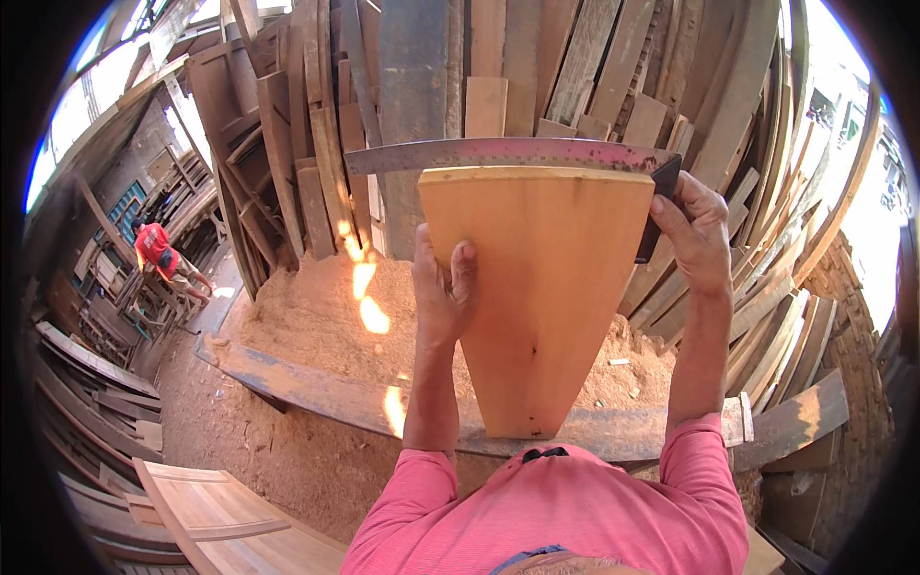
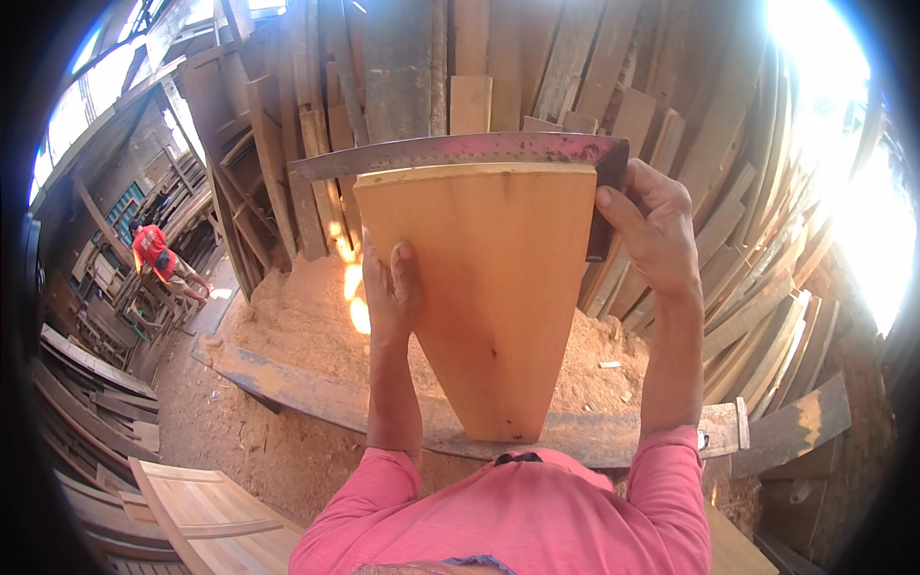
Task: The person measures and marks wooden planks using a tape measure, square, and pencil. They handle several planks, place them on a workbench, and mark cut lines before setting them aside.
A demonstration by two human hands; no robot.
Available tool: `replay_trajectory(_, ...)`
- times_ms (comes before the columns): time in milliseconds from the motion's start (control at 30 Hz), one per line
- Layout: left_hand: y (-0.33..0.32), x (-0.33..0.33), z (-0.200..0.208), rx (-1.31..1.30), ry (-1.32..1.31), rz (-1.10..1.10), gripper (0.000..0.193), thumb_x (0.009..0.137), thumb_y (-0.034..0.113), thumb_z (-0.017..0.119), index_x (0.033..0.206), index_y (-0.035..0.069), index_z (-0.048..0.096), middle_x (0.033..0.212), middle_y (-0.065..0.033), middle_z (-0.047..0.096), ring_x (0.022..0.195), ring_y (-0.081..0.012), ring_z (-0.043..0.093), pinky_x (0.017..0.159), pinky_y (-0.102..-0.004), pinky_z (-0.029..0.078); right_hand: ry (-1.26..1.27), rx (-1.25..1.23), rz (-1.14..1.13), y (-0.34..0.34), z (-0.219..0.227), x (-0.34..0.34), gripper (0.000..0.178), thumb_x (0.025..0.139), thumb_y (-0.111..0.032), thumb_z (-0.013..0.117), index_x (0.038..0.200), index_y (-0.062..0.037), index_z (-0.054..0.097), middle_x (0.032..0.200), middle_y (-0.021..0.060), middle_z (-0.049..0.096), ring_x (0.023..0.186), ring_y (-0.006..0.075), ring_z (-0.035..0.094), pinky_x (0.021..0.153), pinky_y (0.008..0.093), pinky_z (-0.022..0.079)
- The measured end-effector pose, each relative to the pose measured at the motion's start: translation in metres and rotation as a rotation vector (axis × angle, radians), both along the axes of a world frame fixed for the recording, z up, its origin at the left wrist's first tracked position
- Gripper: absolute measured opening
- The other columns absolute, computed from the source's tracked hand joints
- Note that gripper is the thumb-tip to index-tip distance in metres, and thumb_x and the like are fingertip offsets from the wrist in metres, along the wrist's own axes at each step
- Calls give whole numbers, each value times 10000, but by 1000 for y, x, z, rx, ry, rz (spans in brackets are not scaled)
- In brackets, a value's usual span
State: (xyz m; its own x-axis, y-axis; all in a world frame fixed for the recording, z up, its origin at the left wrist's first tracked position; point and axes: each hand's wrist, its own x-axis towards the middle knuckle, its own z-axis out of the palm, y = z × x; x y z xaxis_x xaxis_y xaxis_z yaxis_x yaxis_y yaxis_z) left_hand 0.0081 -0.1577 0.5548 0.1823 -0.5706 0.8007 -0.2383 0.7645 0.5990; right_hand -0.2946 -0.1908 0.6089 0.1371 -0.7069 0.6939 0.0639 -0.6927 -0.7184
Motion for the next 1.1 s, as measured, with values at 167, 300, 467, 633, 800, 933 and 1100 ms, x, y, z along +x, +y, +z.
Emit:
replay_trajectory(167,6,4,2,-23,-95,47,312,1106,257,565,1222,-29,516,987,-89,645,843,-141,582,752,-286,489,2,25,74,4,3,-3,219,1019,-138,723,1154,35,714,1006,18,746,908,63,665,817,253,561)
replay_trajectory(300,9,4,1,-20,-78,67,328,1104,284,562,1212,-23,518,971,-92,636,833,-150,578,743,-298,487,31,1,90,8,8,-3,238,1025,-150,720,1167,41,709,1021,26,746,926,74,670,832,259,567)
replay_trajectory(467,12,3,-3,-4,-15,15,403,1100,369,572,1205,-16,516,967,-78,632,852,-141,585,750,-301,494,41,10,58,16,8,1,223,1018,-143,727,1153,33,715,1016,20,740,926,64,659,824,257,559)
replay_trajectory(633,7,5,-4,17,-42,58,487,1090,446,570,1223,-19,518,970,-82,631,878,-146,605,779,-312,511,71,-114,-327,23,3,0,146,1012,-116,722,1081,12,733,910,-31,684,835,34,594,739,234,503)
replay_trajectory(800,4,11,-6,5,-112,112,607,1072,550,550,1238,-34,544,1059,-133,595,966,-205,621,821,-354,517,-221,-135,-448,21,5,-4,101,993,-101,740,1002,0,738,881,-46,655,789,25,554,690,221,464)
replay_trajectory(933,1,10,-9,-22,-104,81,624,1071,551,554,1256,-45,535,1079,-121,587,982,-202,616,837,-347,514,-101,-171,-309,30,-1,2,140,999,-105,739,1078,11,752,921,-35,679,819,31,593,736,223,496)
replay_trajectory(1100,3,8,-9,12,-12,-30,559,1084,477,572,1276,-44,506,1049,-94,619,950,-159,609,826,-313,509,-51,-69,-193,29,-1,15,150,999,-102,734,1089,18,745,949,-22,698,864,37,617,774,223,513)
